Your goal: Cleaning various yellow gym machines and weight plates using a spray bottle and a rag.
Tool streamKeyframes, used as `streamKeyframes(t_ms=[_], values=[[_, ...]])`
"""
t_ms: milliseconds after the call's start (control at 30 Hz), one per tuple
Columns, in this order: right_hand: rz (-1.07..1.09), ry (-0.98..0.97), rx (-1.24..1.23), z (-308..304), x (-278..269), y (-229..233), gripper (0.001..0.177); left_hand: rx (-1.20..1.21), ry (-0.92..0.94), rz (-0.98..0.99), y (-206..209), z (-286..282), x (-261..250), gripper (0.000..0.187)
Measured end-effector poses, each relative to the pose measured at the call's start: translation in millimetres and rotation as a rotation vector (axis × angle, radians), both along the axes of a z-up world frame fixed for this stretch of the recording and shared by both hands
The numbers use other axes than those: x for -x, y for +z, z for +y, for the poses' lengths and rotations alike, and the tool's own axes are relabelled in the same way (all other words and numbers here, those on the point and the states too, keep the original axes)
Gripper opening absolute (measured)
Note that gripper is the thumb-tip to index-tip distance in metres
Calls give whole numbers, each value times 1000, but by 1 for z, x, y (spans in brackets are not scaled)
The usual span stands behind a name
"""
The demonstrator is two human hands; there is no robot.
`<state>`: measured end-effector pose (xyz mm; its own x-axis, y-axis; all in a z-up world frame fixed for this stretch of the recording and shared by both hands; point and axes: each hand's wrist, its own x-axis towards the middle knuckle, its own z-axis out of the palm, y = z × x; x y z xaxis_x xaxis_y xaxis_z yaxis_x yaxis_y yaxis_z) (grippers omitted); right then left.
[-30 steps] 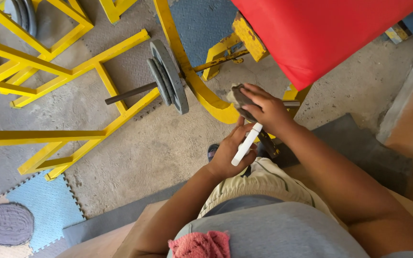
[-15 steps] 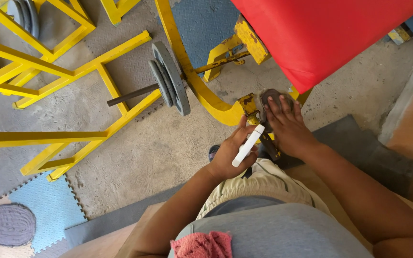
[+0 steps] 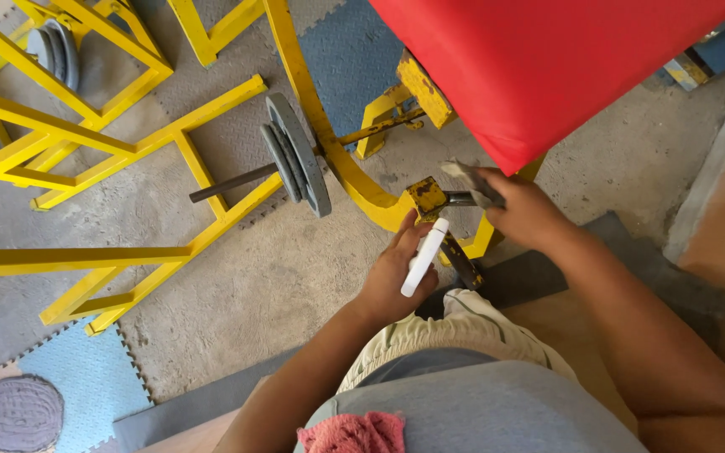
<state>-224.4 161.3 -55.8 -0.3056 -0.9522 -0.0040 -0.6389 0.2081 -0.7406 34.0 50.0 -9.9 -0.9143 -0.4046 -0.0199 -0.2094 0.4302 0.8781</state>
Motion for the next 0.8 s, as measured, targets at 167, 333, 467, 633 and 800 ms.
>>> streamKeyframes(t_ms=[167, 333, 467, 633, 800], values=[[-396, -172, -314, 70, 24, 82, 63, 29, 61, 156, 24, -4, 5, 66], [-174, -121, 266, 55, 4, 157, 54, 75, 105, 184, 63, -7, 16, 64], [465, -142, 161, 5, 0, 140, 86, 26, 108, 196, 84, -10, 25, 65], [595, -58, -29, -45, 33, 108, 81, 186, 80, 245, 84, -13, 37, 70], [604, 65, -41, -111, 74, 126, 64, 252, 70, 221, 87, -6, 59, 69]])
